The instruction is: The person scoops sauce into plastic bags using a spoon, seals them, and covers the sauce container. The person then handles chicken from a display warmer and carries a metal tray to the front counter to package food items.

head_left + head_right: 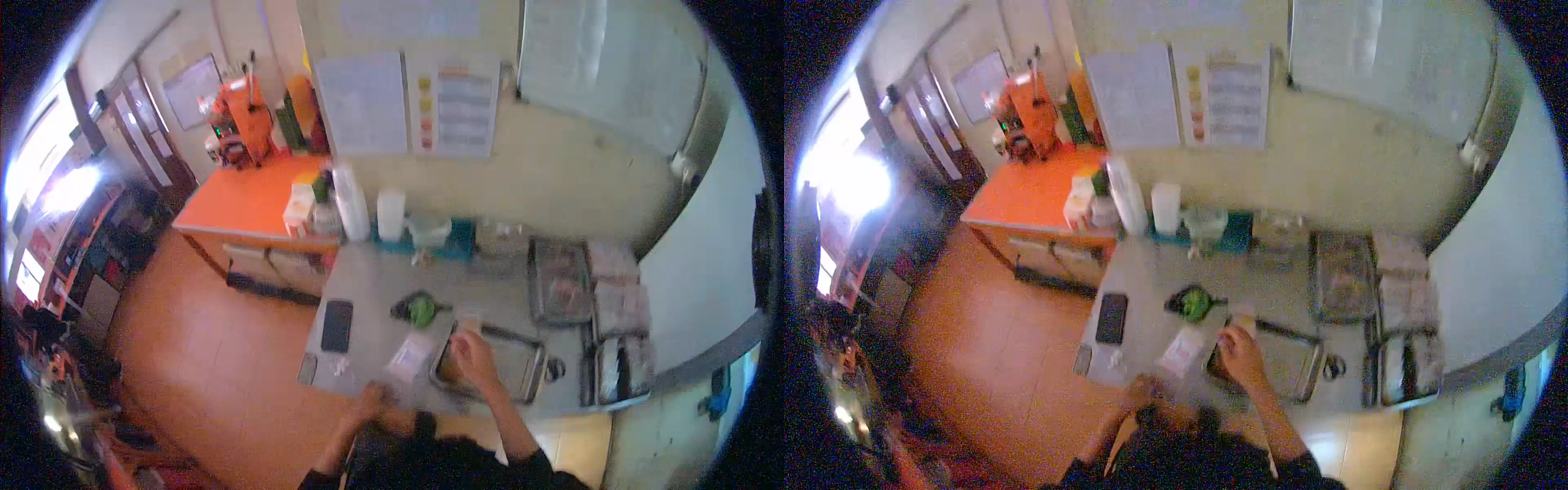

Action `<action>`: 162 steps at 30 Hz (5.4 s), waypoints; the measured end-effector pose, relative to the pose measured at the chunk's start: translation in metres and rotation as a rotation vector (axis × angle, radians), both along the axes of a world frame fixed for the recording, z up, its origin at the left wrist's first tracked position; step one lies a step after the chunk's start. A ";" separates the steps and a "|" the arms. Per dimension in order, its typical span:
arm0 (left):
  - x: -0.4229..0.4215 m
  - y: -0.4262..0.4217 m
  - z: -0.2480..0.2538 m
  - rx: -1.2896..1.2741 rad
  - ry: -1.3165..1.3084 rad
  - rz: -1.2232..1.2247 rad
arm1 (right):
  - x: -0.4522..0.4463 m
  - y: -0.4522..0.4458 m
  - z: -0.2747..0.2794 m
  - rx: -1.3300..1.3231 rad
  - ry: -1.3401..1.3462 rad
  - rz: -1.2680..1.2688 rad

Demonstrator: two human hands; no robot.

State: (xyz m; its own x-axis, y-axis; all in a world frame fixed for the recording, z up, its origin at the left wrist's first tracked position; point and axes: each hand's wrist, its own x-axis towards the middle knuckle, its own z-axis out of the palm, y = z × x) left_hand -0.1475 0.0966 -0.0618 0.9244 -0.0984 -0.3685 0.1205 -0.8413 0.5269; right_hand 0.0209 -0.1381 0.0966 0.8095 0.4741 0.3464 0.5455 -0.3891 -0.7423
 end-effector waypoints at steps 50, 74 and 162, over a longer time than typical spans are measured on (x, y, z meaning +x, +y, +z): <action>0.051 0.000 0.113 -0.320 -0.652 0.370 | -0.059 0.116 -0.014 0.085 0.074 -0.155; 0.059 -0.001 0.107 -0.285 -0.828 0.396 | -0.057 0.111 -0.015 -0.115 -0.308 -0.242; 0.047 0.029 0.086 -0.844 -0.440 0.995 | 0.252 0.174 -0.124 -0.093 -0.106 -0.237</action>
